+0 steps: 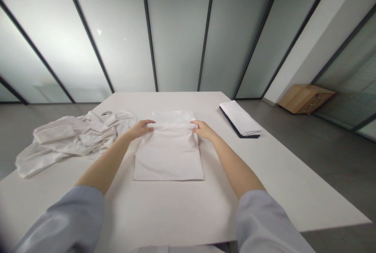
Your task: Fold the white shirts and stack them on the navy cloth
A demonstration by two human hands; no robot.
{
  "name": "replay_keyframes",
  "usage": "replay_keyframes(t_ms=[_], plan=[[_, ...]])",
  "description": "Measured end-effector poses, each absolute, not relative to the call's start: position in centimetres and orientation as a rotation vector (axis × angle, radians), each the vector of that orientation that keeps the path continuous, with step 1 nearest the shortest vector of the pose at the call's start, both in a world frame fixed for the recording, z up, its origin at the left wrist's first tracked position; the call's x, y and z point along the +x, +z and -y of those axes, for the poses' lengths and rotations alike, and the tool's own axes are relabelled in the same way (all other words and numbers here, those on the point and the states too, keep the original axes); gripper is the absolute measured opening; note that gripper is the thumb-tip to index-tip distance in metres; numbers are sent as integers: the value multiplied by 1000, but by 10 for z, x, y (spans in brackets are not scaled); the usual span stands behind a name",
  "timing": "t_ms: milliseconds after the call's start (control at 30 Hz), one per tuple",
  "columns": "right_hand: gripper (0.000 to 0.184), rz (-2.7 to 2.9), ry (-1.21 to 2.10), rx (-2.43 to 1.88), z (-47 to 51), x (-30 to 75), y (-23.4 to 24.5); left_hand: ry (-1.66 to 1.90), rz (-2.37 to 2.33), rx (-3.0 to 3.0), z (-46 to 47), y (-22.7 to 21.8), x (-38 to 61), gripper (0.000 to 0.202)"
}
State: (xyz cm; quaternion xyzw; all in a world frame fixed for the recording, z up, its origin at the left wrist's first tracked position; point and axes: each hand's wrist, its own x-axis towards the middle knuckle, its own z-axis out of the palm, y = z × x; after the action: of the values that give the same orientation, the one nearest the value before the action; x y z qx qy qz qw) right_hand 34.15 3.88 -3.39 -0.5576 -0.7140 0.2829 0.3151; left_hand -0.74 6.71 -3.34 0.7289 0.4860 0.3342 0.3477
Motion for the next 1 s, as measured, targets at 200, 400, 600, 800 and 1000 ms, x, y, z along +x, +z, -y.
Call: replay_keyframes(t_ms=[200,400,600,800,1000], plan=[[21,2103,61,-1298,-48,347,-8,891,-1427,2565,-75,7,-10,30],[13,1957,210,-1152,-50,358,37,747,-1375,2599,-57,72,-10,33],[22,1710,640,-1137,-69,357,57,679,-1300,2333,-71,99,-14,47],[20,1687,475,-1258,-96,343,58,788,-1605,2464,-97,95,2,32],[25,1839,-192,-1202,-94,347,46,1047,-1736,2730,-90,80,14,31]])
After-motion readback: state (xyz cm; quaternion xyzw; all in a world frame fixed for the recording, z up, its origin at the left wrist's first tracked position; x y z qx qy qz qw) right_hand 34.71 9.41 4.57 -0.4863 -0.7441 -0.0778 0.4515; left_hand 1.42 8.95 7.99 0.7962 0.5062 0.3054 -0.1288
